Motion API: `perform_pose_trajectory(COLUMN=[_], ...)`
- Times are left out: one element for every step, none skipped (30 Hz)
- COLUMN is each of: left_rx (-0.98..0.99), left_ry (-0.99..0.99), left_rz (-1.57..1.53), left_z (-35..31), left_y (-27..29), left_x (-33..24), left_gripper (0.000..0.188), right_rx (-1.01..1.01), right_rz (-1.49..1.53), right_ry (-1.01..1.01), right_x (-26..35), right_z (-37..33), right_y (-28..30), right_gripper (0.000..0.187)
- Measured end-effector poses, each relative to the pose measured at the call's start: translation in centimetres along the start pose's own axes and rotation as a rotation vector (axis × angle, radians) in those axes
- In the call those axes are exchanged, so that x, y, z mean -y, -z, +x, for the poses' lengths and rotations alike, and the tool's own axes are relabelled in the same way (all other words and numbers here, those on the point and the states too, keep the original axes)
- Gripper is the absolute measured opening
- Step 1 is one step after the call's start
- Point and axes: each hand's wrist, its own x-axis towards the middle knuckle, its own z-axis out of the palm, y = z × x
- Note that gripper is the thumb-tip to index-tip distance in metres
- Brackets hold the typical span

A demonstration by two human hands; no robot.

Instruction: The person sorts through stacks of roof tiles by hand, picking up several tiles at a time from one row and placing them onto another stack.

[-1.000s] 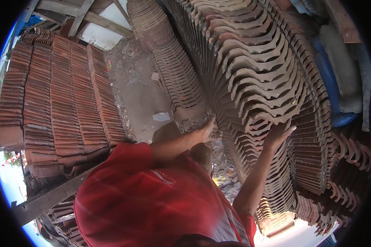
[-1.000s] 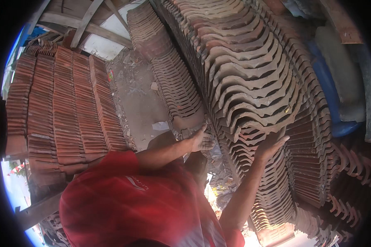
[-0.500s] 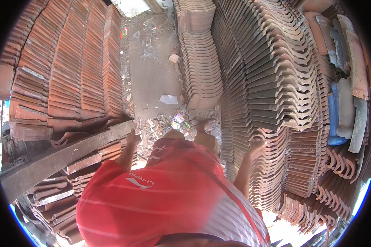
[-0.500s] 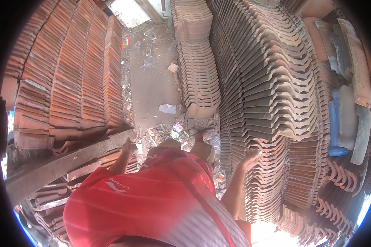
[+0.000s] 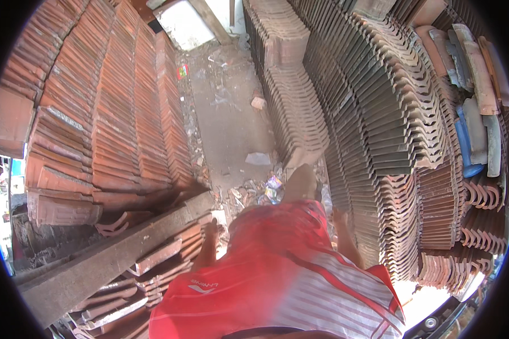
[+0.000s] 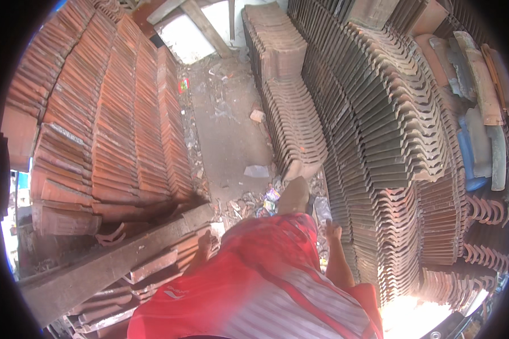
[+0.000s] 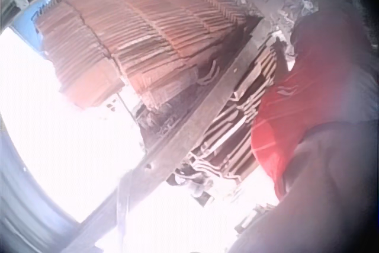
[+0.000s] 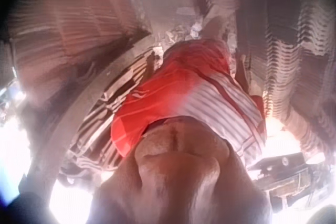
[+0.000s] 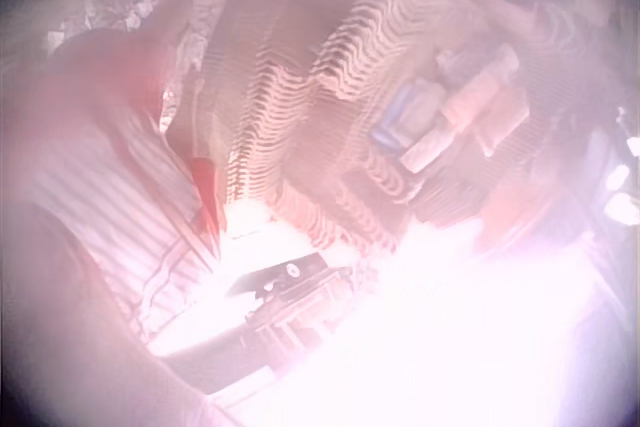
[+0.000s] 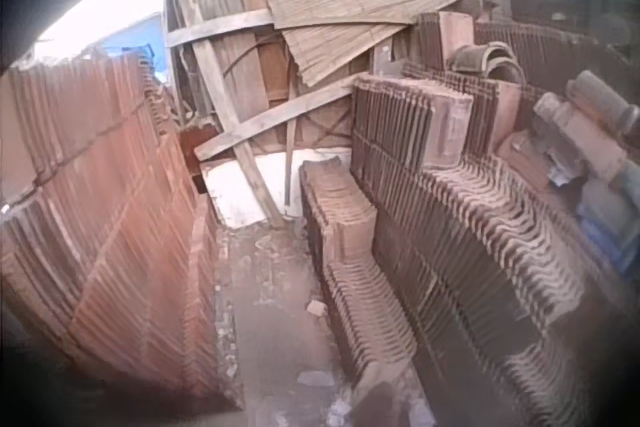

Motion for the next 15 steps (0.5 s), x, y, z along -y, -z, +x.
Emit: perform_pose_trajectory(left_rx=[-0.098,0.022,-0.006,-0.052,-0.009,0.024,0.055,0.102,0.176,0.370,0.592,0.442,0.303,0.228,0.178], left_ry=[-0.092,-0.306,-0.200,-0.208,-0.232,-0.259,-0.277,-0.289,-0.262,-0.236,-0.196,-0.273,-0.340,-0.415,-0.501], left_rz=[-0.086,-0.062,-0.051,-0.049,-0.044,-0.027,-0.012,0.000,-0.027,-0.079,-0.129,0.202,0.551,0.601,0.645], left_z=[0.8,2.1,4.0,4.0,3.9,3.8,3.7,3.4,3.4,4.6,6.2,5.5,4.1,5.5,7.4], left_y=[0.4,1.0,0.5,1.6,-1.2,-2.8,-4.3,-6.0,-7.4,-8.1,-9.8,-11.8,-14.0,-10.2,-7.2], left_x=[-1.6,-3.4,-5.9,-6.7,-8.6,-10.3,-12.3,-14.0,-16.1,-18.5,-20.3,-22.3,-24.8,-26.6,-28.7], left_gripper=[0.050,0.049,0.042,0.037,0.032,0.027,0.023,0.019,0.019,0.021,0.023,0.025,0.028,0.032,0.036], right_rx=[0.096,0.065,0.032,0.106,0.074,0.061,0.064,0.074,0.095,0.022,-0.083,0.011,0.067,0.139,0.270], right_rz=[0.090,0.139,0.051,0.055,0.002,-0.049,-0.045,-0.135,-0.221,-0.202,-0.185,-0.487,-0.822,-1.055,-0.686], right_ry=[-0.036,-0.104,0.030,-0.047,-0.068,-0.097,-0.106,-0.117,-0.131,0.005,0.139,0.273,0.441,0.689,0.480], right_x=[-1.2,-1.0,-3.2,0.8,1.7,1.3,2.0,2.1,1.8,0.5,-1.4,0.6,2.8,6.6,10.4], right_z=[0.8,1.0,2.7,-0.6,-0.6,-0.4,0.6,1.3,1.9,4.2,8.0,8.7,8.9,8.7,8.9], right_y=[-0.7,-2.0,-2.4,-4.0,-3.6,-3.7,-4.3,-4.7,-5.5,-7.4,-8.5,-9.1,-9.3,-12.3,-15.2], right_gripper=[0.039,0.036,0.036,0.039,0.040,0.042,0.042,0.036,0.030,0.030,0.030,0.026,0.022,0.019,0.025])
